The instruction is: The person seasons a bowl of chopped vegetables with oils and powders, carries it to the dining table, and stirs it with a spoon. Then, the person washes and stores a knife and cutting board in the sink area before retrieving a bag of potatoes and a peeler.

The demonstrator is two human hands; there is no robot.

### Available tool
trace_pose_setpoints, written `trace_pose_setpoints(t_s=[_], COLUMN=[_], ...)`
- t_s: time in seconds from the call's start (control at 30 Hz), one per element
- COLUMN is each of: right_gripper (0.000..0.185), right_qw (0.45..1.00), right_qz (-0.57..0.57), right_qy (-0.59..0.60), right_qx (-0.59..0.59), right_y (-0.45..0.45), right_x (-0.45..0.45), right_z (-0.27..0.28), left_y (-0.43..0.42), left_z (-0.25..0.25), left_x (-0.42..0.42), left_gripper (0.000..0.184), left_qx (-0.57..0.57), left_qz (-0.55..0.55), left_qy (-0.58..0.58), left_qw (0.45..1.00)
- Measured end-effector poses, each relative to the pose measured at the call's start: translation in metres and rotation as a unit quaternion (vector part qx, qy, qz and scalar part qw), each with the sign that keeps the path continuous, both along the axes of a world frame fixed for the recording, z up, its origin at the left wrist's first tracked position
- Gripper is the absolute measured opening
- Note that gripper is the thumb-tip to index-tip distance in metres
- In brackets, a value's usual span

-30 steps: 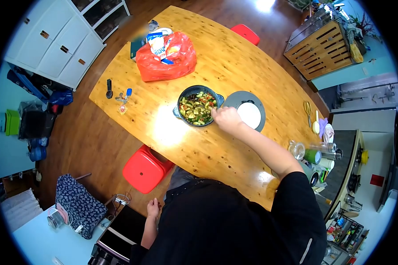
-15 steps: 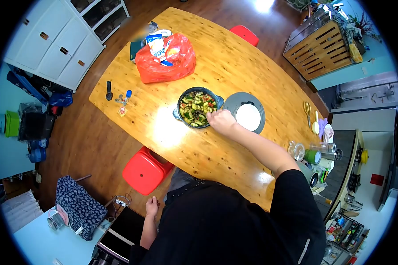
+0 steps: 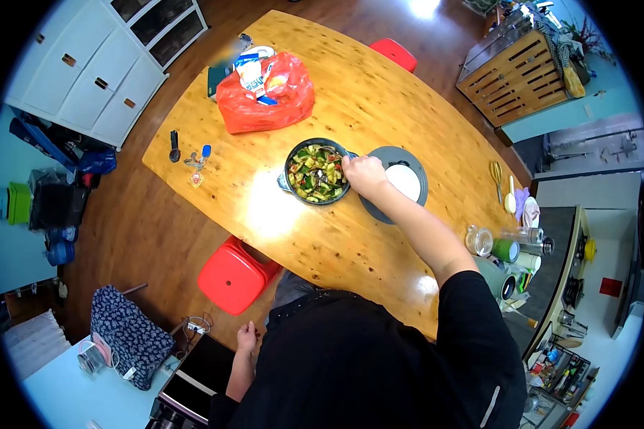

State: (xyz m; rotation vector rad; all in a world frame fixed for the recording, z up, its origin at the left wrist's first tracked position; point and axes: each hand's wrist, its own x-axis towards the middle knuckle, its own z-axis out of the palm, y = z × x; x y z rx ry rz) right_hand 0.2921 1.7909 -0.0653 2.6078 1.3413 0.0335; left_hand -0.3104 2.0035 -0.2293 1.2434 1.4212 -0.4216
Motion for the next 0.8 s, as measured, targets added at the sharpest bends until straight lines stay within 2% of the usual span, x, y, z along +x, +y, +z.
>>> trace_pose_setpoints(t_s=[0.13,0.17,0.27,0.3,0.4,0.5,0.6,0.63,0.73,0.8], right_gripper=[0.013,0.017,0.02,0.02,0.021,0.021,0.023,0.022,0.021,0.022], right_qw=[0.996,0.987,0.974,0.963,0.943,0.881,0.811,0.806,0.828,0.896], right_qz=[-0.073,-0.111,-0.158,-0.191,-0.25,-0.353,-0.387,-0.389,-0.376,-0.292], right_qy=[0.043,0.099,0.157,0.183,0.219,0.279,0.367,0.363,0.318,0.268], right_qx=[-0.034,-0.053,-0.053,-0.048,-0.001,0.148,0.239,0.259,0.268,0.198], right_y=[0.0,0.001,-0.006,-0.004,-0.008,-0.007,-0.001,0.0,0.016,0.021], right_x=[-0.018,-0.023,-0.036,-0.042,-0.055,-0.065,-0.061,-0.062,-0.067,-0.067], right_z=[-0.013,-0.001,-0.01,0.003,0.003,-0.008,-0.029,-0.034,0.002,0.025], left_y=[0.02,0.024,0.033,0.038,0.04,0.036,0.032,0.028,0.023,0.021], left_z=[0.0,0.006,0.007,0.007,0.015,0.046,0.046,0.048,0.047,0.052], left_x=[0.024,0.037,0.081,0.095,0.149,0.207,0.24,0.245,0.246,0.236], left_gripper=[0.033,0.033,0.032,0.033,0.034,0.036,0.032,0.033,0.033,0.034], left_qx=[0.023,0.031,0.079,0.099,0.14,0.147,0.159,0.138,0.127,0.148], left_qz=[-0.015,-0.014,-0.041,-0.057,-0.099,-0.166,-0.215,-0.204,-0.221,-0.235], left_qy=[-0.031,-0.044,-0.097,-0.116,-0.19,-0.203,-0.255,-0.264,-0.268,-0.261], left_qw=[0.999,0.998,0.991,0.987,0.967,0.954,0.929,0.933,0.929,0.925])
